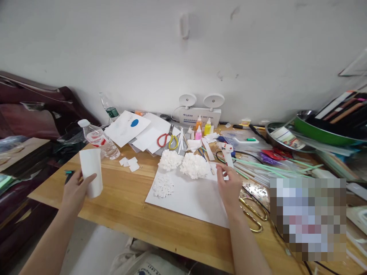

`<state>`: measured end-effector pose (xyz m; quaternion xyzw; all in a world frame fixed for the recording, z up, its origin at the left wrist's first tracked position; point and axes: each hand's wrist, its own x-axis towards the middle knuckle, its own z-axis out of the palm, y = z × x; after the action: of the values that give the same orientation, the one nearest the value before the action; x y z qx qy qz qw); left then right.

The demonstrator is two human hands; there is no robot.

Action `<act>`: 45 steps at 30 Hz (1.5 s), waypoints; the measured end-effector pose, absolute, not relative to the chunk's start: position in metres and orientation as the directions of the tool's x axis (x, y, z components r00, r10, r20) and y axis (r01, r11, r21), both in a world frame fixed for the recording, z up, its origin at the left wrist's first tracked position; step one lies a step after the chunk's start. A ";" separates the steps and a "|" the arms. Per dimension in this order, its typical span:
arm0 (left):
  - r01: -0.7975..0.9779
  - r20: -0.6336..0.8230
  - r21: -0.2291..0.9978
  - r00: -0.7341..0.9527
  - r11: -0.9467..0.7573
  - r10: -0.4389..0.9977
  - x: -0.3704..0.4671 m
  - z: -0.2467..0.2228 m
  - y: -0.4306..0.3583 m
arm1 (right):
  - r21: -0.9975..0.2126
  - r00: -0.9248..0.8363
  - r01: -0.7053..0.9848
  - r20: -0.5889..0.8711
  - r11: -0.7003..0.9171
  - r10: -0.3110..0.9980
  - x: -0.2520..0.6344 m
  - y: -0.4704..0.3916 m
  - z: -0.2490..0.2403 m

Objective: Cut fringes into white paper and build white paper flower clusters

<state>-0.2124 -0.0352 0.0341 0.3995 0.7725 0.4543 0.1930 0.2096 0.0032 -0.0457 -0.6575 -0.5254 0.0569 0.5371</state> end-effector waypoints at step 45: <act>-0.231 -0.353 0.889 0.204 0.395 0.913 0.003 0.014 -0.089 | -0.344 0.148 -0.939 -0.386 0.007 0.910 0.122 -0.089 0.030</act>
<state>0.0032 -0.0887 0.0142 0.3597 0.4744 0.4160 0.6874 0.1216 -0.0891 0.0299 -0.2669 0.0268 0.6520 0.7091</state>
